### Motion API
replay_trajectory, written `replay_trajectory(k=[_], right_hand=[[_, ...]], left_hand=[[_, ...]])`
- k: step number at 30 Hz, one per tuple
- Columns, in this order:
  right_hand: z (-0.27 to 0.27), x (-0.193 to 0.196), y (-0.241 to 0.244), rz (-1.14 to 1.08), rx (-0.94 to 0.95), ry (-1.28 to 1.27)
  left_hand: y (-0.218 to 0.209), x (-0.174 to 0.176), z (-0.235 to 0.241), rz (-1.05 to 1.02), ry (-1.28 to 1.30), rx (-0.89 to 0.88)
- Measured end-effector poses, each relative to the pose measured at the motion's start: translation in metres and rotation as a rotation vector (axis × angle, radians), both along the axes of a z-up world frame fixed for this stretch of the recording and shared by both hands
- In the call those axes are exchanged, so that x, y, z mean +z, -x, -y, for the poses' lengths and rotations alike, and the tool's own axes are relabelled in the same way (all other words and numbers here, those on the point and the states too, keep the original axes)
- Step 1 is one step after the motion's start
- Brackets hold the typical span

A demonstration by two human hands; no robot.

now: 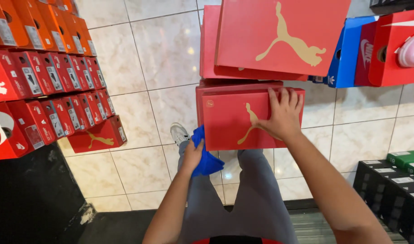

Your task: Cleaning and organizing shoe boxes using a cloth in a warehouse

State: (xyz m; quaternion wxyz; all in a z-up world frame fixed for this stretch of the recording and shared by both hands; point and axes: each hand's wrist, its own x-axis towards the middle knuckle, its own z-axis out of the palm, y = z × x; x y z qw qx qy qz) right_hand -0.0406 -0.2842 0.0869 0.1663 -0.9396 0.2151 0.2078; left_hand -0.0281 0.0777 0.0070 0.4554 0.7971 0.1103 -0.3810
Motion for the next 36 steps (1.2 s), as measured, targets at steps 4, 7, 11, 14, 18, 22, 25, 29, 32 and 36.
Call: replay_trajectory(k=[4,7,11,14,18,22,25,29,32,36], right_hand=[[0.032,-0.028,-0.022,0.055,0.183,0.035],[0.042,-0.029,-0.036,-0.039,0.246,-0.045],[0.032,0.03,-0.012,0.086,0.329,0.106],[0.018,0.116,0.055,0.268,0.273,0.021],[-0.028,0.195,0.105,0.237,0.197,-0.033],[-0.084,0.195,0.121,0.103,-0.088,-0.889],[-0.111,0.164,0.129,0.108,-0.355,-1.077],[-0.078,0.115,0.15,0.036,-0.146,-0.518],[-0.049,0.089,0.153,-0.058,0.044,-0.063],[-0.1,0.066,0.128,-0.061,-0.031,-0.104]], left_hand=[[-0.023,0.042,0.014,-0.085,-0.116,-0.001],[-0.02,0.034,0.015,-0.026,-0.135,0.103],[-0.021,0.071,0.017,0.16,0.053,0.351],[-0.012,0.077,-0.023,0.255,0.213,0.447],[-0.016,0.19,0.004,0.293,0.304,0.732],[0.015,0.268,0.059,-0.058,0.186,-0.039],[0.045,0.245,0.068,-0.044,0.316,-0.527],[0.038,0.2,0.045,0.724,-0.126,-0.377],[0.054,0.159,0.012,-0.208,0.087,0.086],[0.069,0.169,0.031,-0.265,0.243,0.275]])
